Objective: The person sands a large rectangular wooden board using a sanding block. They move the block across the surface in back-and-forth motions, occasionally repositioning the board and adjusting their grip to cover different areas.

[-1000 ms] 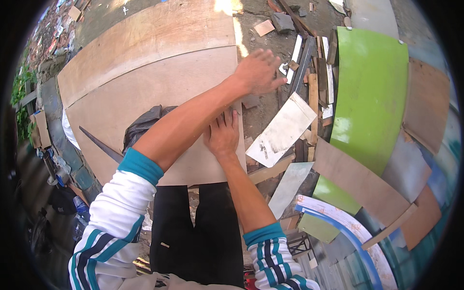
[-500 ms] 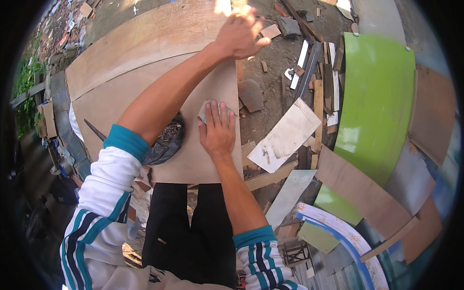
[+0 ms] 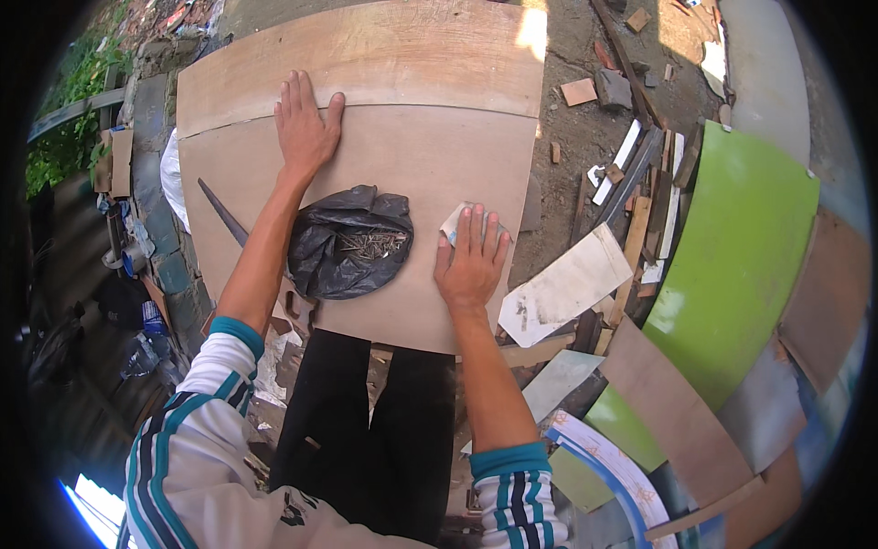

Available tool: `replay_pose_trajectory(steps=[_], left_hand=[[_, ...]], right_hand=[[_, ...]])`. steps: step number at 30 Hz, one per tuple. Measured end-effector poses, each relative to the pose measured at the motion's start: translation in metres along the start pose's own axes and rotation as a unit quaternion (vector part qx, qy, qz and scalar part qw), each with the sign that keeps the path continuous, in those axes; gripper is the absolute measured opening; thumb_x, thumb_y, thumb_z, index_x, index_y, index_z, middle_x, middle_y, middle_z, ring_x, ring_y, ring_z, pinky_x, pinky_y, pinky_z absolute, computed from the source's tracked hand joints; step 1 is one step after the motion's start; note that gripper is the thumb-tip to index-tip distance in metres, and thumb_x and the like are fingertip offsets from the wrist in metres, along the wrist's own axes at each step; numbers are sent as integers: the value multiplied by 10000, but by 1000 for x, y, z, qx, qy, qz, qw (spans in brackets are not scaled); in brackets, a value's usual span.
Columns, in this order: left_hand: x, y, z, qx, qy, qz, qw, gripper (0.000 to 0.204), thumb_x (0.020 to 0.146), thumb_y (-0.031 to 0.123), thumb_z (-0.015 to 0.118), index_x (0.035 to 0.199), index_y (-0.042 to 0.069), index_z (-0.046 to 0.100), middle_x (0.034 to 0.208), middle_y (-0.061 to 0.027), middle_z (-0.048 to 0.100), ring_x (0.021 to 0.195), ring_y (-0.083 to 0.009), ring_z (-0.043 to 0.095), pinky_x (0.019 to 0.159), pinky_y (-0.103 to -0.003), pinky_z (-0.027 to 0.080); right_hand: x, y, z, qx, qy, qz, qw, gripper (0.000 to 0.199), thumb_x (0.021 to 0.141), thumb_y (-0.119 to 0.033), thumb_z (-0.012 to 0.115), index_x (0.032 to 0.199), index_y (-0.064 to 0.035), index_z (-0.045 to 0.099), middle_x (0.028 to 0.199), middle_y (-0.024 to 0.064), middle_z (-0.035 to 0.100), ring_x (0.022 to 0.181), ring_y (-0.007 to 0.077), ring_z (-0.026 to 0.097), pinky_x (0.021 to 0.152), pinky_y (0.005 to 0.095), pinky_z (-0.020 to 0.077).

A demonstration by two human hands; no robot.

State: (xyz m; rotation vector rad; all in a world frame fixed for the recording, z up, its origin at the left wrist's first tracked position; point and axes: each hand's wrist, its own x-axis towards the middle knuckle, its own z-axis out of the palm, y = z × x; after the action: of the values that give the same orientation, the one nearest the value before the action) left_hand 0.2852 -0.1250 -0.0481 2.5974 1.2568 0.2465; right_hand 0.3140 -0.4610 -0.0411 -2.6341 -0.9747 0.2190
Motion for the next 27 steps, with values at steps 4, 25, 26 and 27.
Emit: replay_pose_trajectory(steps=[4, 25, 26, 27], left_hand=[[-19, -10, 0, 33, 34, -75, 996, 956, 1014, 624, 389, 1566, -122, 157, 1628, -374, 119, 1533, -514, 63, 1240, -580, 73], [-40, -9, -37, 19, -85, 85, 993, 923, 996, 629, 456, 1546, -91, 285, 1644, -281, 214, 1527, -461, 177, 1252, -518, 161], [-42, 16, -44, -32, -139, 186, 972, 895, 989, 629, 470, 1543, -61, 329, 1638, -251, 268, 1525, -431, 223, 1254, -497, 186], [-31, 41, -60, -73, -321, 296, 897, 860, 980, 618, 498, 1527, -35, 374, 1618, -226, 324, 1514, -395, 268, 1249, -478, 214]], right_hand=[[1, -6, -1, -16, -7, -17, 1000, 621, 967, -349, 568, 1495, -33, 482, 1578, 138, 446, 1485, 364, 348, 1221, 562, 203], [4, -12, -9, -46, -3, -39, 998, 617, 978, -318, 539, 1484, 22, 446, 1560, 214, 439, 1475, 432, 332, 1205, 583, 187], [4, -10, -10, -46, -4, -38, 998, 618, 976, -315, 541, 1485, 23, 443, 1560, 219, 437, 1475, 435, 330, 1205, 584, 185], [3, -7, -11, -47, -2, -36, 998, 620, 975, -313, 543, 1485, 24, 441, 1559, 224, 435, 1475, 437, 328, 1205, 585, 184]])
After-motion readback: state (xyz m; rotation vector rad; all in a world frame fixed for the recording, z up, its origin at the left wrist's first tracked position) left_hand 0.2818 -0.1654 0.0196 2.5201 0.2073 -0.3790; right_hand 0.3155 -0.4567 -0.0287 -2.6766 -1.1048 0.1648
